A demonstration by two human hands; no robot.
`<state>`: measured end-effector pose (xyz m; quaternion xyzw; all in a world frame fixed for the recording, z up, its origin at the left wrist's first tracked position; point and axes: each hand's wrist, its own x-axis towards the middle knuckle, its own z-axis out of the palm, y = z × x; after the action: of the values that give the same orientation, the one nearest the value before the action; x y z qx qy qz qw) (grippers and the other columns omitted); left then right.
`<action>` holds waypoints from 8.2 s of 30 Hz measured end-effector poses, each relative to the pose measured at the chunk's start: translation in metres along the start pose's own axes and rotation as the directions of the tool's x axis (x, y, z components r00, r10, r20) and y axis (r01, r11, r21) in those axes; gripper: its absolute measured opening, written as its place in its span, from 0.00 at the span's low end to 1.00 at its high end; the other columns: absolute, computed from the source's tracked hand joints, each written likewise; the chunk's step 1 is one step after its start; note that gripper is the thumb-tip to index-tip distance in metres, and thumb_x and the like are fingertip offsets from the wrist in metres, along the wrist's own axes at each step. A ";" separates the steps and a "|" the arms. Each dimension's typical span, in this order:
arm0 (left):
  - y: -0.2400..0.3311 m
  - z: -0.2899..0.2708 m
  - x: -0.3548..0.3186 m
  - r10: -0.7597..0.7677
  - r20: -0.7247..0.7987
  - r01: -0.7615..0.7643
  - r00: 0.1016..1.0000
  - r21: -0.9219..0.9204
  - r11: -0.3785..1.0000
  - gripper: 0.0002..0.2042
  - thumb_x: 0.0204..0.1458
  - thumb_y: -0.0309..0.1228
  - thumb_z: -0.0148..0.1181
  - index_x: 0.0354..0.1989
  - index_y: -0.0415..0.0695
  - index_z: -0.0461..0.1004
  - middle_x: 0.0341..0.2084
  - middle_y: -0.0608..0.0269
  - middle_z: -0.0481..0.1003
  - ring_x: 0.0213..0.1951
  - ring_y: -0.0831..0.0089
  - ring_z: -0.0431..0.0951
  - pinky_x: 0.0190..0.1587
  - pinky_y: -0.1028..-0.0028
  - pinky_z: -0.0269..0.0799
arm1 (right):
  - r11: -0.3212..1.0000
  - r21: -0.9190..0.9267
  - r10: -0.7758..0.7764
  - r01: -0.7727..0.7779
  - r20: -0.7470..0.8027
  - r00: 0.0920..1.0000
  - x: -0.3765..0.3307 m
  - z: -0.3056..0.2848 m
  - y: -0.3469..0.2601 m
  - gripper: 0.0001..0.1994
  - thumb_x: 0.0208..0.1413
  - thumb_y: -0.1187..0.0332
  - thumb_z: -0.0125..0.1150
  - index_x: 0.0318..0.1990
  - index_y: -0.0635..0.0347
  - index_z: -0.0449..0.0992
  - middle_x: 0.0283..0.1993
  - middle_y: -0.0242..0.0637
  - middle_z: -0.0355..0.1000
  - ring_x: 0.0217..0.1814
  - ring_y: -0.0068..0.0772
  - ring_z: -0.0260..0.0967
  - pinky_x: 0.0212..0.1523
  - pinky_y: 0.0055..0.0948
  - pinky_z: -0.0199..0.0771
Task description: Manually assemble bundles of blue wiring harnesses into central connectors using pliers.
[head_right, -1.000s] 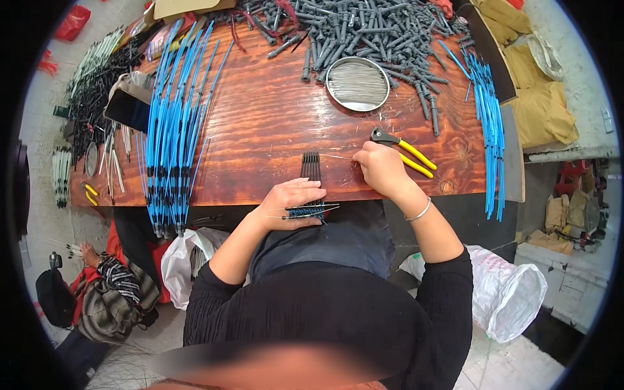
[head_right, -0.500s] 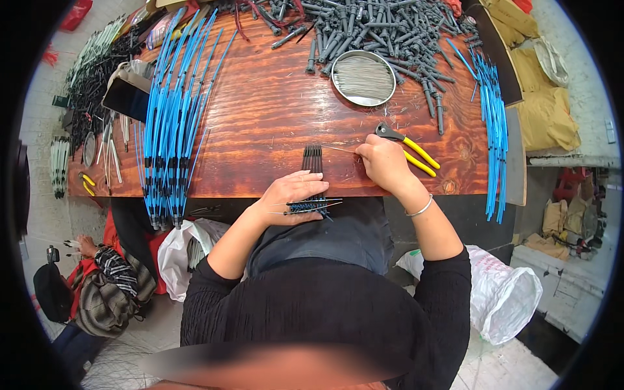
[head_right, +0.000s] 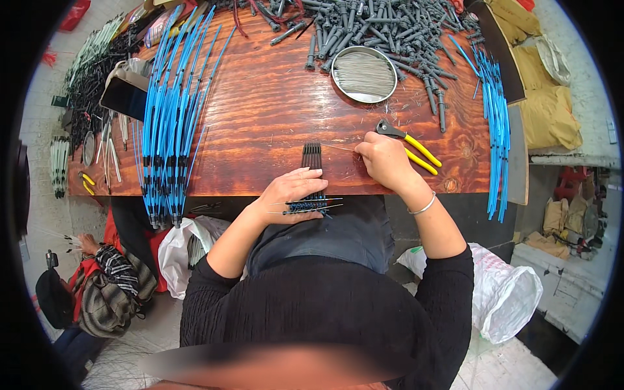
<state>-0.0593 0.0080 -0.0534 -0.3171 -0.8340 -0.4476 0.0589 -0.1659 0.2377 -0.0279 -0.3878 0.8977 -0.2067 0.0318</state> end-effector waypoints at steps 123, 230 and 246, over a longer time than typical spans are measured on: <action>-0.029 -0.116 0.054 -0.519 0.059 0.071 0.853 -0.997 0.003 0.07 0.50 0.26 0.52 0.39 0.46 0.69 0.37 0.57 0.73 0.33 0.74 0.75 0.32 0.72 0.74 | 0.180 0.977 0.226 -0.115 0.073 0.971 -0.024 0.036 -0.106 0.05 0.48 0.79 0.56 0.34 0.68 0.72 0.31 0.37 0.73 0.33 0.28 0.71 0.38 0.28 0.73; 0.060 -0.085 -0.036 -0.215 -0.413 -0.044 0.885 -0.534 0.844 0.19 0.36 0.32 0.68 0.37 0.34 0.74 0.26 0.62 0.65 0.32 0.70 0.66 0.36 0.72 0.62 | 0.501 0.854 0.034 0.142 -0.184 0.982 0.008 0.053 -0.156 0.23 0.54 0.48 0.51 0.28 0.63 0.68 0.20 0.37 0.63 0.21 0.30 0.59 0.24 0.28 0.61; 0.034 -0.075 -0.031 -0.131 -0.333 -0.204 0.934 -0.796 0.569 0.21 0.29 0.34 0.73 0.33 0.38 0.76 0.24 0.62 0.69 0.31 0.68 0.67 0.35 0.70 0.63 | 0.394 0.914 -0.068 0.097 -0.076 0.995 0.009 0.036 -0.152 0.25 0.52 0.48 0.52 0.20 0.64 0.66 0.16 0.38 0.60 0.18 0.28 0.56 0.22 0.28 0.60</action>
<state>-0.0293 -0.0523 0.0037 -0.2391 -0.4986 -0.8308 0.0640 -0.0610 0.1254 0.0008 -0.3476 0.6173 -0.6716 0.2171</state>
